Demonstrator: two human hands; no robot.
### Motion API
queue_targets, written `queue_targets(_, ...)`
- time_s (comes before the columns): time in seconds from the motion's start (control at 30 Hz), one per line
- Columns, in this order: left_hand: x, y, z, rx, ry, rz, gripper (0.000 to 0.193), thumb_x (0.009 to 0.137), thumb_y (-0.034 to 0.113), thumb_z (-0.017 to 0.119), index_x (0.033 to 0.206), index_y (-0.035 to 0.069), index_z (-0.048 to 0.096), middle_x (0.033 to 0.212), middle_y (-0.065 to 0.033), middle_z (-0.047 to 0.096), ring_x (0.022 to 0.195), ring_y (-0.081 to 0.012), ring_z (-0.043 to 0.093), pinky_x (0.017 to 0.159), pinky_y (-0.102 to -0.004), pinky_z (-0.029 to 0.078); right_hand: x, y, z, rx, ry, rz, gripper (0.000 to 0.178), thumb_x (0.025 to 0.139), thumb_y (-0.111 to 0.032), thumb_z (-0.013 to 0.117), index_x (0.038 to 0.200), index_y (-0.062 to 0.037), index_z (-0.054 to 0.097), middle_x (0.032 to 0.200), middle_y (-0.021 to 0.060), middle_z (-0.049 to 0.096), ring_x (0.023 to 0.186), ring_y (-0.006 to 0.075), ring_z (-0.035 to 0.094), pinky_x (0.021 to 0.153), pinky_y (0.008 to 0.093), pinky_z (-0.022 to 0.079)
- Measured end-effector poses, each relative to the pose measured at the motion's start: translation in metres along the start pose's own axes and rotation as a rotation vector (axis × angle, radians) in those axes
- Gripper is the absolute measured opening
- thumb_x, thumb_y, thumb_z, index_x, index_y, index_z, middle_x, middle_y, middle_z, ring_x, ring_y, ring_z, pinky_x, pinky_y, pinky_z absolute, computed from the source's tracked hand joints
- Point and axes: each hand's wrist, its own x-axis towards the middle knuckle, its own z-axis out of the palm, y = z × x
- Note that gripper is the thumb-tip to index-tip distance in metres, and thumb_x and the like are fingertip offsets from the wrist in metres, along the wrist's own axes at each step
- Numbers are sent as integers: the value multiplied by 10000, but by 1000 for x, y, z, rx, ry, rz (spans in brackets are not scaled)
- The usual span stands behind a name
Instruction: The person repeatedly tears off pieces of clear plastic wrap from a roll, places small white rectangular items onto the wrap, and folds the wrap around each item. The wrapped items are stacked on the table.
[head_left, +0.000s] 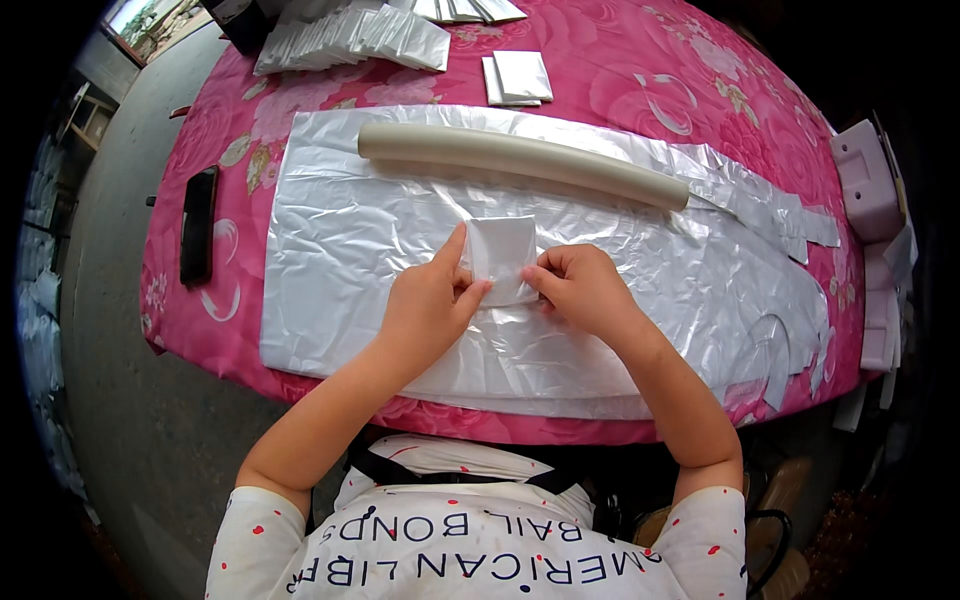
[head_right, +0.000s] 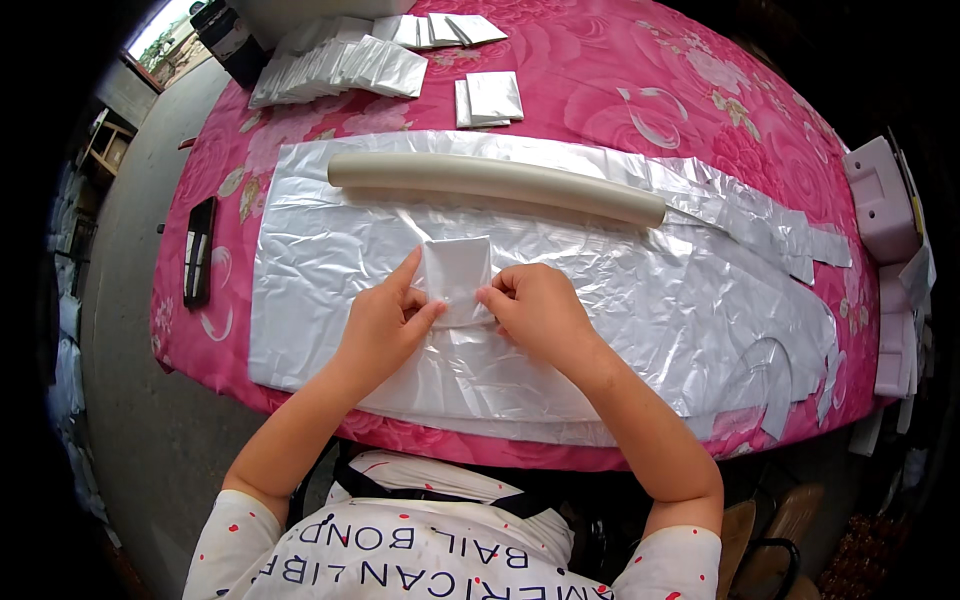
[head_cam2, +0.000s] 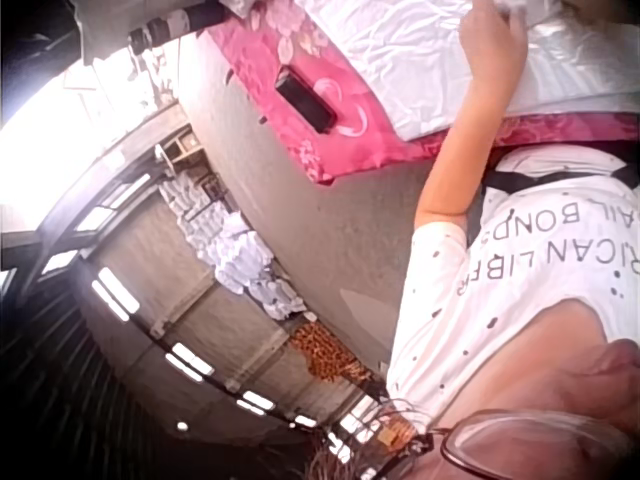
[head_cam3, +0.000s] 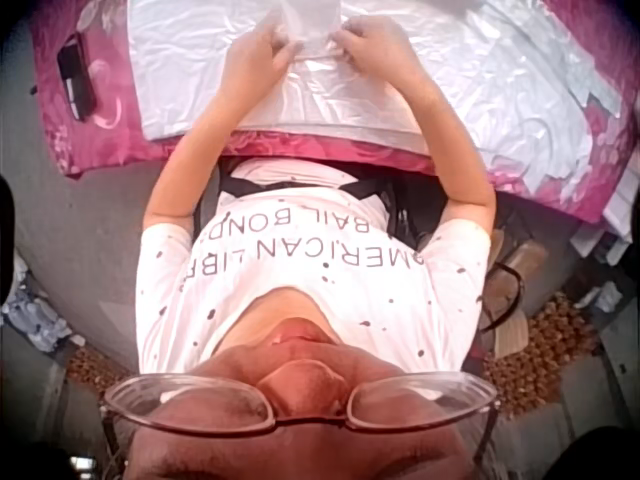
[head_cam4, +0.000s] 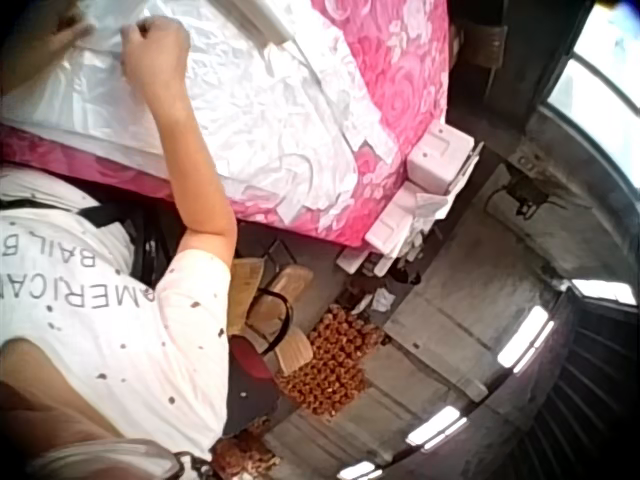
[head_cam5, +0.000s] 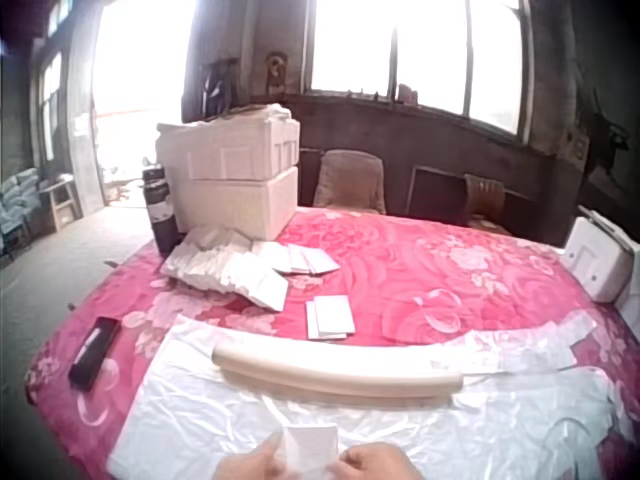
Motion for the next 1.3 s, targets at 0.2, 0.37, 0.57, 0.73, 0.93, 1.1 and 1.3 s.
queue_targets(0.2, 6, 8, -12, 20, -73, -138, 679, 773, 107, 669, 1323, -93, 323, 952, -153, 627, 715, -215, 634, 648, -291, 484, 10, -1, -2, -2, -34, 65, 258, 813, -217, 600, 809, 34, 657, 632, 101, 640, 544, 142, 634, 527, 262, 487)
queue_targets(0.37, 0, -2, 6, 390, 157, 444, 713, 735, 120, 685, 1330, -63, 338, 1322, -215, 407, 1141, -317, 469, 919, -372, 403, 11, 0, -1, -4, -20, 57, 238, 818, -203, 616, 769, 28, 643, 642, 73, 629, 550, 120, 622, 508, 233, 467)
queue_targets(0.57, 1, 6, 42, 476, -34, 384, 895, 745, 420, 642, 1362, -86, 237, 1431, -251, 230, 1362, -359, 182, 1097, -481, 146, 14, 6, 3, 53, 4, 31, 248, 799, -196, 588, 759, 38, 658, 655, 136, 648, 550, 170, 647, 545, 282, 497)
queue_targets(0.73, 1, 1, 43, 501, -5, 307, 990, 718, 513, 640, 1369, -93, 205, 1442, -263, 189, 1367, -355, 163, 1101, -489, 109, 9, 5, 4, -3, 18, 8, 231, 728, -204, 646, 721, 27, 645, 640, 123, 641, 568, 193, 645, 543, 296, 495)
queue_targets(0.93, 4, -2, 37, 560, -8, 275, 1031, 712, 571, 610, 1357, -124, 205, 1444, -270, 178, 1376, -353, 128, 1115, -464, 64, -3, 4, 2, -331, 105, -103, 204, 642, -214, 704, 679, -30, 625, 644, 116, 627, 630, 265, 620, 587, 346, 490)
queue_targets(1.1, 0, 0, 24, 420, 8, 308, 943, 735, 493, 638, 1377, -62, 227, 1441, -268, 187, 1367, -353, 152, 1108, -456, 104, -11, 2, -20, -610, 42, -134, 215, 674, -192, 722, 755, -17, 628, 701, 100, 626, 653, 234, 607, 609, 339, 477)
queue_targets(1.3, -72, -22, -27, -730, -385, -61, 440, 844, 106, 576, 1245, -39, 469, 1302, -177, 475, 1201, -236, 472, 1005, -352, 364, 18, -9, 16, -667, 372, -851, 423, 766, -247, 677, 1101, -14, 564, 1128, 152, 569, 1035, 294, 531, 883, 376, 430)
